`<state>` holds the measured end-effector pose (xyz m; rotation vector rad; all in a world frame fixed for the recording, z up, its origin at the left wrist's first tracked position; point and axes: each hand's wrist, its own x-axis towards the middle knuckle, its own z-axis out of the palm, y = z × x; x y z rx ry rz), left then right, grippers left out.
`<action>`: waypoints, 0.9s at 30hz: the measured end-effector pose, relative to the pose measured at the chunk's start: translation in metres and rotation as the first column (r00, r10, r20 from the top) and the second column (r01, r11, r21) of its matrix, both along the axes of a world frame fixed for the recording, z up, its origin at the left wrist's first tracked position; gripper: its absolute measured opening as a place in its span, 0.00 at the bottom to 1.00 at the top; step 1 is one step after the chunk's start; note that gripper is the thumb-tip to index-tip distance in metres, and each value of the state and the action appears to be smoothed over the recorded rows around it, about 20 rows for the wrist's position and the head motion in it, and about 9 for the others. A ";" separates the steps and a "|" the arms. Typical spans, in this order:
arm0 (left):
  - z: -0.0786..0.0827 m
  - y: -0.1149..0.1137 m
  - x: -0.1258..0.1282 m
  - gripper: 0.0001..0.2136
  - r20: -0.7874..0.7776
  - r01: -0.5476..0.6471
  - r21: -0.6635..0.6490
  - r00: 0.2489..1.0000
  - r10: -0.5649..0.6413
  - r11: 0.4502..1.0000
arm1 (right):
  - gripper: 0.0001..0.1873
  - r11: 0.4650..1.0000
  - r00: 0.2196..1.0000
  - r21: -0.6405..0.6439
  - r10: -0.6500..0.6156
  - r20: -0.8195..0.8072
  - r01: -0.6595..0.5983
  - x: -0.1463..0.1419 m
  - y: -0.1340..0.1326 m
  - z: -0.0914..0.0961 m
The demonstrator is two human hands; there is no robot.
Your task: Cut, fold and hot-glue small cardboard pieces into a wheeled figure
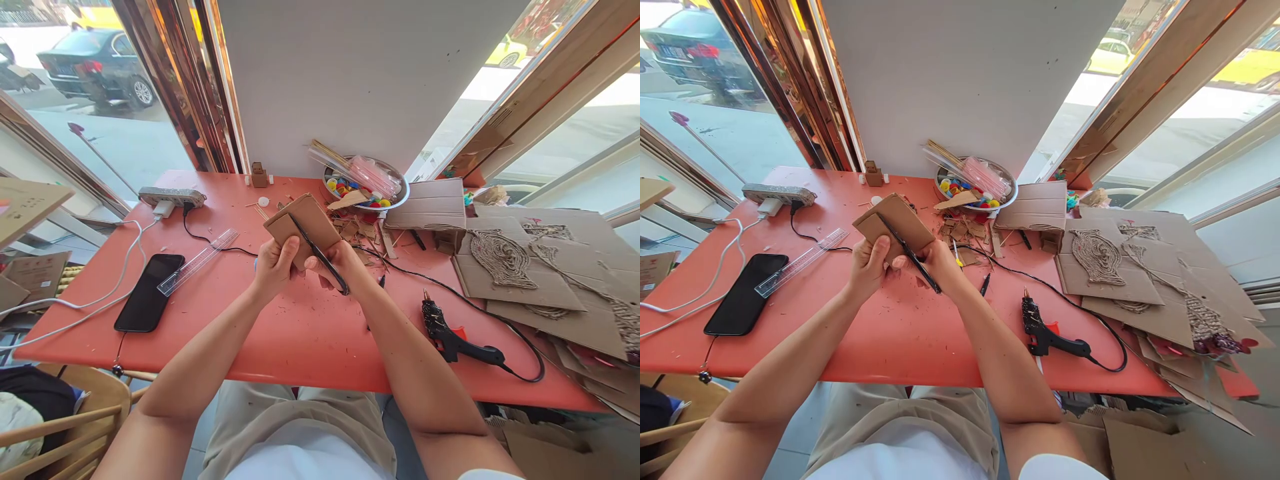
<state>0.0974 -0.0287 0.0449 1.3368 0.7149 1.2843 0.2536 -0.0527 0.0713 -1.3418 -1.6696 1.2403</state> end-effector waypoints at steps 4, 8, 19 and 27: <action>-0.002 0.002 0.002 0.34 0.020 -0.029 0.009 0.999 0.029 1.000 | 0.43 0.995 0.996 0.046 -0.084 0.025 0.083 -0.004 0.000 0.008; -0.003 0.005 0.003 0.33 0.054 -0.008 0.026 0.999 0.006 1.000 | 0.39 0.985 0.981 0.053 -0.168 0.096 0.164 -0.007 0.000 0.015; -0.003 0.005 0.001 0.30 0.030 0.032 0.047 0.999 -0.033 0.998 | 0.33 0.982 0.986 -0.094 -0.168 -0.013 0.166 -0.006 0.002 0.017; -0.005 0.015 0.002 0.25 0.265 -0.232 -0.033 0.936 0.232 0.972 | 0.37 0.985 0.986 -0.040 -0.167 -0.029 0.165 0.007 0.002 0.019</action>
